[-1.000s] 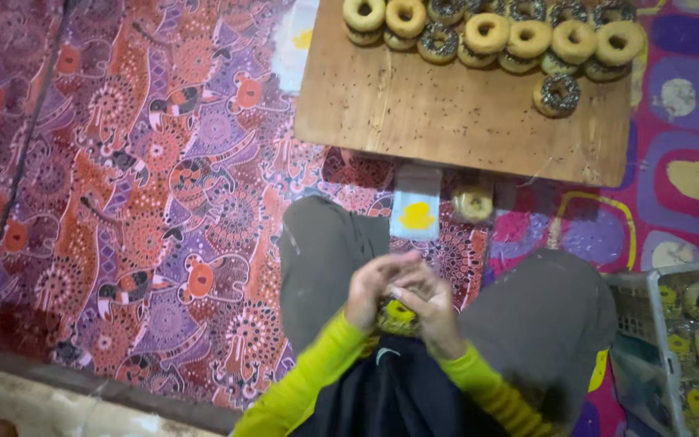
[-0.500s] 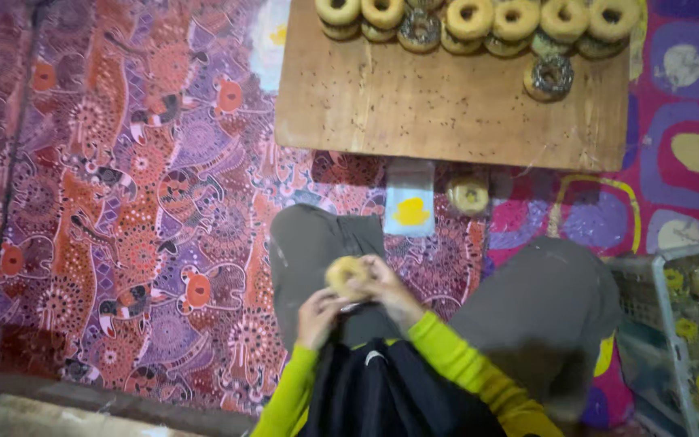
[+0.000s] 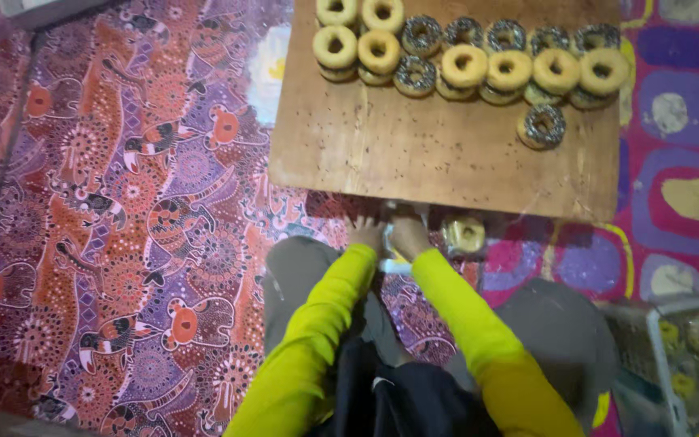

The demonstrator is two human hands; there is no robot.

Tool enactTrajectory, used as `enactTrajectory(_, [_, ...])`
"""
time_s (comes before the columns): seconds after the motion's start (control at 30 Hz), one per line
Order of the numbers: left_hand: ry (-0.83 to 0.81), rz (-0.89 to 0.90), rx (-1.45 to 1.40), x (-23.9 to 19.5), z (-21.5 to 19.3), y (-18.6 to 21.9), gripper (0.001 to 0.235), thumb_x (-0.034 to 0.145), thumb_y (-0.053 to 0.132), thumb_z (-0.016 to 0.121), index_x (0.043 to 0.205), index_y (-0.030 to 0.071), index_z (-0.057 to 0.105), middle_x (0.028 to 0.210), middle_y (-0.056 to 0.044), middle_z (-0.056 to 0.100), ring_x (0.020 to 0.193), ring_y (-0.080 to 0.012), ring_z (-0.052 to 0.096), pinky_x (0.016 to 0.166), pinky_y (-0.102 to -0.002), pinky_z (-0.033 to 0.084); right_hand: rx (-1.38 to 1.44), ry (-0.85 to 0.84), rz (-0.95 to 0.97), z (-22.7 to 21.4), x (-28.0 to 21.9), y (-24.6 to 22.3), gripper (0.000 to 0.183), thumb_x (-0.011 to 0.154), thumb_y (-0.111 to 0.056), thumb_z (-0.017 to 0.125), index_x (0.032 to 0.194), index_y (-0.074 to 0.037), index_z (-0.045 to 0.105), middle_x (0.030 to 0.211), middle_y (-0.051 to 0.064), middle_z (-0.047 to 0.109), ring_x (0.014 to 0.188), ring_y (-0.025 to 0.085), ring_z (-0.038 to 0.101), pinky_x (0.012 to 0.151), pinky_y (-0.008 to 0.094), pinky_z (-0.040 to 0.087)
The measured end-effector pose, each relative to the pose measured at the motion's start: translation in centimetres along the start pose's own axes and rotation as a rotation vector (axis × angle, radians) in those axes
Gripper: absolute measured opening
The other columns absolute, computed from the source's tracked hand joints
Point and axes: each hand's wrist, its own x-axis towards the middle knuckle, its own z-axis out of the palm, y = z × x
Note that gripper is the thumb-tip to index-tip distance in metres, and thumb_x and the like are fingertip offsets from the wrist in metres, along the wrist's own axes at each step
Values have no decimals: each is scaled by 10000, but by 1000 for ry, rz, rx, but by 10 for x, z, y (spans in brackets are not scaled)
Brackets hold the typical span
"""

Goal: The person sits on a patterned floor mat and repeatedly picks donuts from a wooden board, places them into small clear plastic bags, and sets the filled bags into a white plastic crate. The donuts include plain and seeded varieties.

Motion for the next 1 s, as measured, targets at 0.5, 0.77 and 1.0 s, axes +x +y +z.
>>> enactTrajectory(0.5, [122, 26, -153, -11, 0, 2, 1083, 692, 519, 865, 1539, 172, 286, 1592, -129, 283, 1524, -365, 181, 1206, -688, -13, -215, -400, 29, 27, 23, 17, 395, 867, -367, 636, 1156, -114, 725, 1201, 223, 681, 1114, 413, 638, 980, 526, 490])
enactTrajectory(0.77, [-42, -182, -2440, -109, 44, -36, 808, 916, 415, 589, 1580, 318, 139, 1498, -3, 453, 1361, -174, 438, 1161, -421, 305, -322, 293, -423, -50, -90, -93, 969, 727, -718, 632, 1393, -19, 551, 1314, 258, 654, 1275, 389, 519, 988, 452, 443])
enactTrajectory(1.0, [394, 471, -2734, -105, -12, -175, 451, 1126, 535, 523, 1199, 100, 616, 939, -17, 672, 775, -150, 656, 654, -297, 557, -360, 444, -286, -99, 194, -75, 563, 953, -83, 623, 1503, 33, 662, 1461, 166, 577, 1427, 357, 474, 1176, 638, 311])
